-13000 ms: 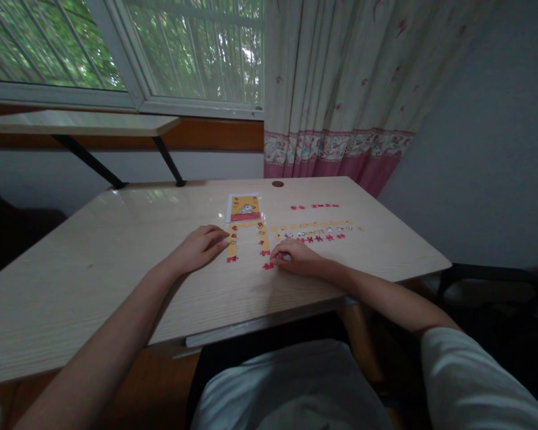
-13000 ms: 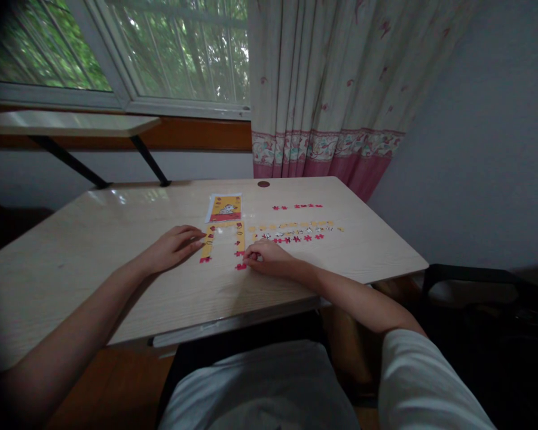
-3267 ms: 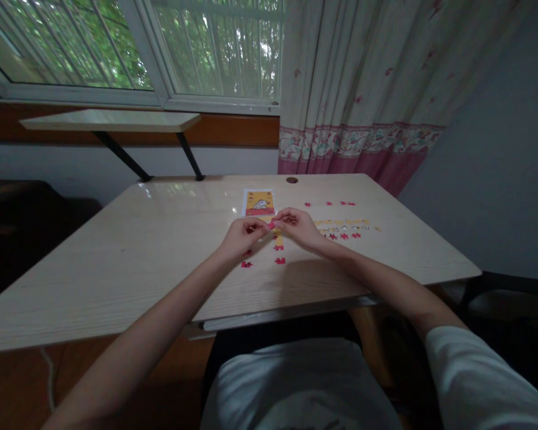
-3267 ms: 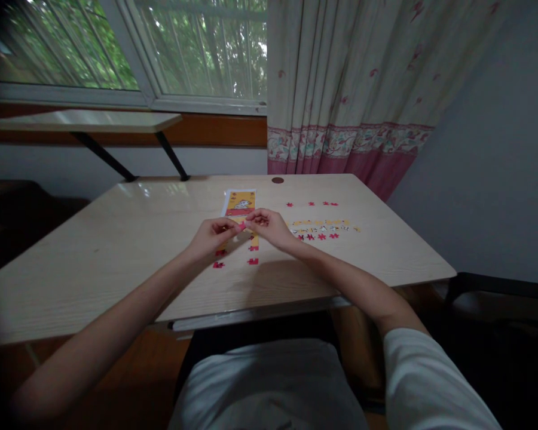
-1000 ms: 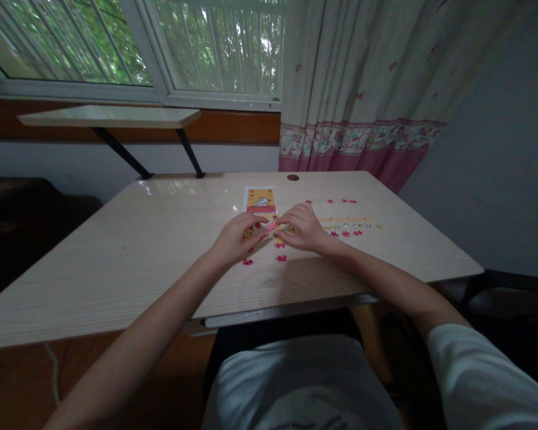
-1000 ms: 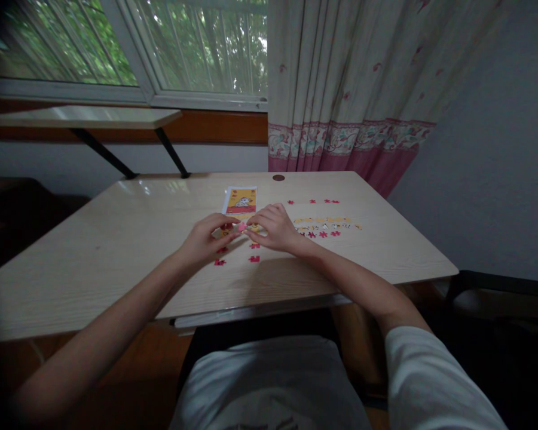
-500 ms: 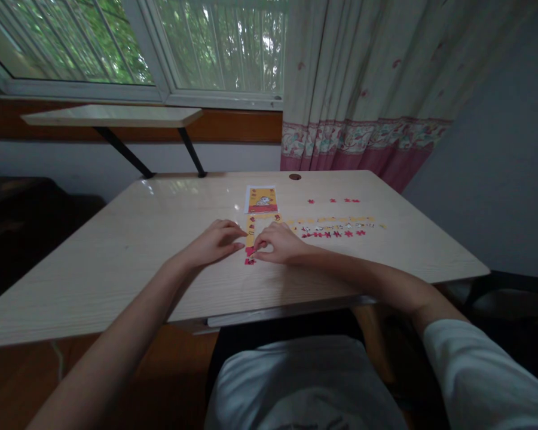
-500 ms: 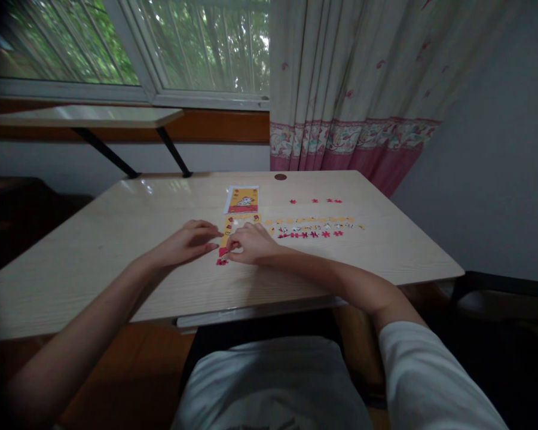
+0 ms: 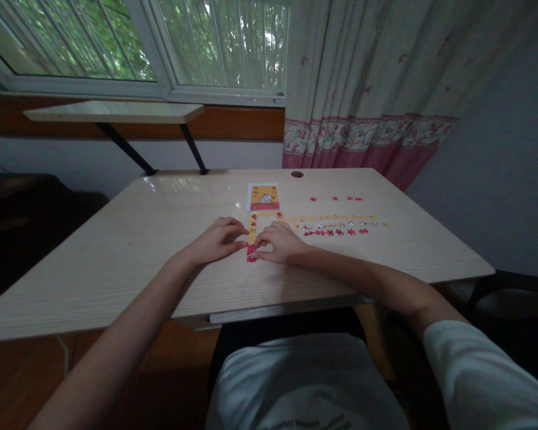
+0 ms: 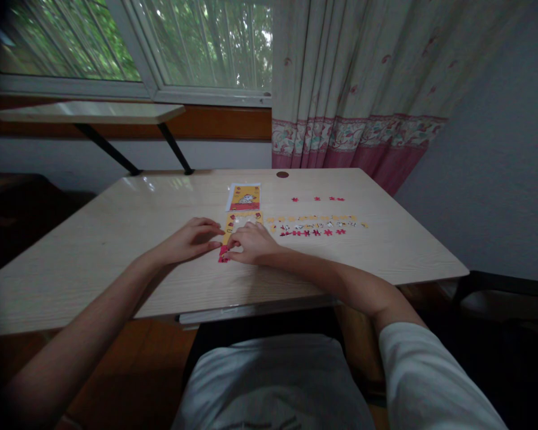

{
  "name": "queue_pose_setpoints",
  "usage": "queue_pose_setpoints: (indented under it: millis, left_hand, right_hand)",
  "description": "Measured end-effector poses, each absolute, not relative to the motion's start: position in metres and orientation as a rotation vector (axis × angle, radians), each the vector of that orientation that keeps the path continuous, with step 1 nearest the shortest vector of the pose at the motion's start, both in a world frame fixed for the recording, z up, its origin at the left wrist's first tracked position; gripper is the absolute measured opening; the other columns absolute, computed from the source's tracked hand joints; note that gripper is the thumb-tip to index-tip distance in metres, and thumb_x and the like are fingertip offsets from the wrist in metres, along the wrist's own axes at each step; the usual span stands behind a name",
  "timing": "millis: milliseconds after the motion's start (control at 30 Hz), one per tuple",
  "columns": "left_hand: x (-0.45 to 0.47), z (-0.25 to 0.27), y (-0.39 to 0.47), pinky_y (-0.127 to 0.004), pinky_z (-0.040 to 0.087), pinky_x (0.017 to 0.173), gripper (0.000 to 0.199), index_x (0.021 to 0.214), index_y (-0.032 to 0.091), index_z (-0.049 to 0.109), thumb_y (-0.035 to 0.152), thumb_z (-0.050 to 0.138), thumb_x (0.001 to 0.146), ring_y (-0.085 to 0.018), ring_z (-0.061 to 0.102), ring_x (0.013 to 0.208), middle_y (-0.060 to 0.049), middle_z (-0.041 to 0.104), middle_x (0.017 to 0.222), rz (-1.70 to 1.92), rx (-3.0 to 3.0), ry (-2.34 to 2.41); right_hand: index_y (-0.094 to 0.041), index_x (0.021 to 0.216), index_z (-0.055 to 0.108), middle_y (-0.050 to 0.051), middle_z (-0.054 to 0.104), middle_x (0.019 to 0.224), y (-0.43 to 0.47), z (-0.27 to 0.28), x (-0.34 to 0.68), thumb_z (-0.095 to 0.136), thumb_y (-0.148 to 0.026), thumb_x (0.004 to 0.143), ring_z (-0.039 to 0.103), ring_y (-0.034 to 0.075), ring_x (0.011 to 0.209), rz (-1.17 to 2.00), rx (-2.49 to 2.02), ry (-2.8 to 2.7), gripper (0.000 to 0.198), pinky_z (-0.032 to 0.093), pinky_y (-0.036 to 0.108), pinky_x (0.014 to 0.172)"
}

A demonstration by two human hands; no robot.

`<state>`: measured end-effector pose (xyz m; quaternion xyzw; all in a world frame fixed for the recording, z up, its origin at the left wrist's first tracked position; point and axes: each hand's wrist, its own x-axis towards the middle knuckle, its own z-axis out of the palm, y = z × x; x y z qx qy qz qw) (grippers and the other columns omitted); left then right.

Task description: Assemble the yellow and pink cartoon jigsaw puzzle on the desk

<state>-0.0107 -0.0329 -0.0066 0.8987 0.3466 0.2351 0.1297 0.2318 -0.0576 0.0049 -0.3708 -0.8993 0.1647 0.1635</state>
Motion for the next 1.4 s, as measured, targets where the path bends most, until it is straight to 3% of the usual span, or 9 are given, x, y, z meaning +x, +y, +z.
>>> queue_pose_setpoints:
  millis: [233,833,1133,1400]
  left_hand:
    - [-0.007,-0.006,-0.035,-0.048,0.048,0.097,0.054,0.109,0.018,0.073,0.066,0.061,0.086,-0.030,0.062,0.106,-0.014,0.067,0.111,0.661,2.638,0.992]
    - [-0.005,-0.005,-0.035,-0.048,0.048,0.096,0.048,0.108,0.019,0.072,0.060,0.062,0.087,-0.030,0.062,0.105,-0.013,0.067,0.110,0.643,2.636,0.991]
    - [-0.005,-0.005,-0.037,-0.047,0.049,0.096,0.049,0.109,0.018,0.071,0.061,0.060,0.088,-0.029,0.062,0.105,-0.013,0.067,0.110,0.663,2.629,0.989]
    - [-0.004,-0.003,-0.038,-0.046,0.048,0.096,0.048,0.108,0.017,0.072,0.059,0.061,0.087,-0.030,0.062,0.105,-0.015,0.066,0.110,0.634,2.662,0.994]
  right_hand:
    - [-0.020,0.100,0.073,0.004,0.072,0.093,-0.058,0.003,0.235,0.071,-0.039,0.087,0.053,0.021,0.096,0.423,-1.005,-2.561,0.023,0.030,0.035,0.088]
    - [-0.024,0.105,0.077,0.007,0.073,0.101,-0.057,-0.004,0.235,0.059,-0.035,0.096,0.050,0.024,0.101,0.246,-0.903,-2.669,0.023,0.029,0.038,0.088]
    - [-0.018,0.090,0.075,0.007,0.071,0.092,-0.066,-0.003,0.234,0.069,-0.043,0.089,0.051,0.022,0.096,0.339,-0.910,-2.607,0.025,0.032,0.036,0.089]
    - [-0.020,0.093,0.076,0.005,0.071,0.088,-0.066,0.000,0.232,0.072,-0.030,0.086,0.056,0.020,0.092,0.537,-0.871,-2.637,0.013,0.035,0.034,0.089]
